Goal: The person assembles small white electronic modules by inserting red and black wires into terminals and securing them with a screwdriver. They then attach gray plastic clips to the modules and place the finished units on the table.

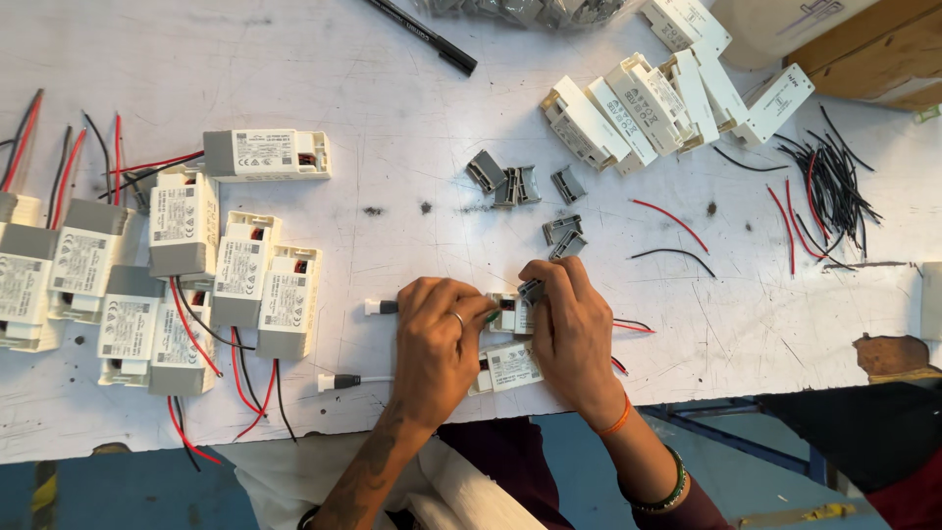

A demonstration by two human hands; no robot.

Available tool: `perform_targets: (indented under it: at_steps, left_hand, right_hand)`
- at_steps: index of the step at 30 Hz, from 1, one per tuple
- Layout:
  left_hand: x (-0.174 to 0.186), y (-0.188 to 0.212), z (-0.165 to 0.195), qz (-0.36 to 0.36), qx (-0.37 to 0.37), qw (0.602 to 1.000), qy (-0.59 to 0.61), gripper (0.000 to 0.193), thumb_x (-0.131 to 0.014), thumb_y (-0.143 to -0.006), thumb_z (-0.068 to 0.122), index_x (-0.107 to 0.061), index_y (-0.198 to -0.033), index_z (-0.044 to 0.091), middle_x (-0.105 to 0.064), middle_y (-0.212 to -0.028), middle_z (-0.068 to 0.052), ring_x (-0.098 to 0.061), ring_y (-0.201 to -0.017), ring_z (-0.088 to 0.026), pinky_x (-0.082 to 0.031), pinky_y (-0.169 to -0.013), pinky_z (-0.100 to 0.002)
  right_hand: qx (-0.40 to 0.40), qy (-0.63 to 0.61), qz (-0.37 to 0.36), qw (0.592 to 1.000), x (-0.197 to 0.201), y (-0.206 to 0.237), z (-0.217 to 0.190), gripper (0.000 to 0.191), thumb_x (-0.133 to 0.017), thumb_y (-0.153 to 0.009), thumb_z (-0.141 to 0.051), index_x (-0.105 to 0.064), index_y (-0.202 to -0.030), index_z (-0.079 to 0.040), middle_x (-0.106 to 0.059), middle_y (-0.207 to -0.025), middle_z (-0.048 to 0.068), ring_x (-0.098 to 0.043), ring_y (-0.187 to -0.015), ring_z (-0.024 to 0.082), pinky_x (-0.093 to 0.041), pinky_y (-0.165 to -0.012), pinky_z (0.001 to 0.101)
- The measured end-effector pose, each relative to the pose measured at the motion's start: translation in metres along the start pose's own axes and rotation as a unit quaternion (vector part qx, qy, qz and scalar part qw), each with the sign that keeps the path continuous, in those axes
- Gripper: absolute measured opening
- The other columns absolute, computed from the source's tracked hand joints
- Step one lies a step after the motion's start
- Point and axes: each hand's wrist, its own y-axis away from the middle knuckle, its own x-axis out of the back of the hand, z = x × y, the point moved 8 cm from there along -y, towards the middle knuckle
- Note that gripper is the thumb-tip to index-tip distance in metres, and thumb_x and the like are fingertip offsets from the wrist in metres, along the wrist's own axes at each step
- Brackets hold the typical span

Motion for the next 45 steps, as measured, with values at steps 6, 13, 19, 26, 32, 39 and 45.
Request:
perform_targets:
  at_steps: [6, 13, 19, 26, 32, 39, 45]
  left_hand:
    - [0.008, -0.003, 0.006, -0.039, -0.032, 0.998, -0.035, 0.015, -0.072, -0.082, -0.001, -0.077, -0.096, 0.002, -0.068, -0.104, -0.005, -0.059, -0.108, -0.023, -0.037, -0.106, -0.049]
    - [0.002, -0.018, 0.005, -0.082, 0.055, 0.995, -0.027, 0.009, -0.076, -0.075, 0.003, -0.077, -0.084, 0.002, -0.062, -0.115, -0.008, -0.052, -0.118, -0.028, -0.036, -0.105, -0.048]
    - [-0.003, -0.013, 0.005, -0.025, 0.076, 0.997, -0.021, 0.003, -0.073, -0.077, -0.001, -0.072, -0.080, 0.000, -0.057, -0.121, -0.011, -0.049, -0.121, -0.033, -0.038, -0.106, -0.048]
    - [-0.010, -0.002, -0.001, 0.013, 0.101, 0.995, 0.001, 0.008, -0.071, -0.085, -0.001, -0.071, -0.093, -0.001, -0.053, -0.117, -0.013, -0.047, -0.117, -0.032, -0.042, -0.102, -0.046]
    - [0.011, -0.004, 0.015, 0.027, 0.066, 0.997, 0.002, 0.018, -0.074, -0.089, 0.005, -0.074, -0.107, 0.002, -0.056, -0.122, -0.012, -0.057, -0.116, -0.030, -0.050, -0.096, -0.043]
    - [0.028, 0.001, 0.031, 0.060, 0.095, 0.978, 0.174, 0.018, -0.073, -0.092, 0.001, -0.077, -0.109, 0.005, -0.076, -0.102, -0.008, -0.078, -0.087, -0.017, -0.062, -0.073, -0.027]
    - [0.039, 0.022, 0.041, 0.067, 0.081, 0.972, 0.211, 0.020, -0.072, -0.093, -0.002, -0.077, -0.110, 0.006, -0.077, -0.105, -0.007, -0.078, -0.090, -0.015, -0.064, -0.076, -0.025]
  right_hand:
    - [-0.008, 0.008, -0.007, 1.000, -0.004, 0.000, -0.001, 0.034, -0.054, -0.081, 0.012, -0.061, -0.112, -0.001, -0.059, -0.099, 0.015, -0.060, -0.072, 0.030, -0.048, -0.065, 0.0420]
    - [-0.005, 0.012, 0.003, 1.000, -0.004, 0.001, -0.003, 0.034, -0.056, -0.082, 0.011, -0.062, -0.112, -0.002, -0.059, -0.100, 0.015, -0.063, -0.076, 0.030, -0.049, -0.066, 0.0420]
    - [-0.006, 0.009, 0.006, 1.000, -0.004, 0.001, -0.003, 0.035, -0.056, -0.081, 0.012, -0.062, -0.113, -0.002, -0.060, -0.100, 0.015, -0.064, -0.079, 0.030, -0.051, -0.068, 0.0418]
    - [-0.012, 0.010, 0.001, 1.000, -0.005, 0.002, -0.001, 0.039, -0.056, -0.080, 0.012, -0.062, -0.115, -0.001, -0.059, -0.100, 0.015, -0.063, -0.077, 0.028, -0.050, -0.066, 0.0400]
    - [-0.037, -0.056, 0.028, 0.997, 0.004, 0.004, 0.004, 0.033, -0.058, -0.094, 0.010, -0.065, -0.124, -0.001, -0.062, -0.086, 0.011, -0.059, -0.061, 0.018, -0.049, -0.058, 0.0345]
    - [-0.030, -0.224, 0.004, 0.974, 0.024, 0.034, -0.006, 0.027, -0.072, -0.091, 0.006, -0.066, -0.118, 0.003, -0.072, -0.112, 0.011, -0.075, -0.101, 0.014, -0.062, -0.087, 0.0259]
    - [-0.055, -0.434, -0.104, 0.893, 0.020, 0.044, -0.013, 0.032, -0.070, -0.091, 0.009, -0.065, -0.122, 0.004, -0.065, -0.136, 0.018, -0.069, -0.120, 0.020, -0.064, -0.099, 0.0336]
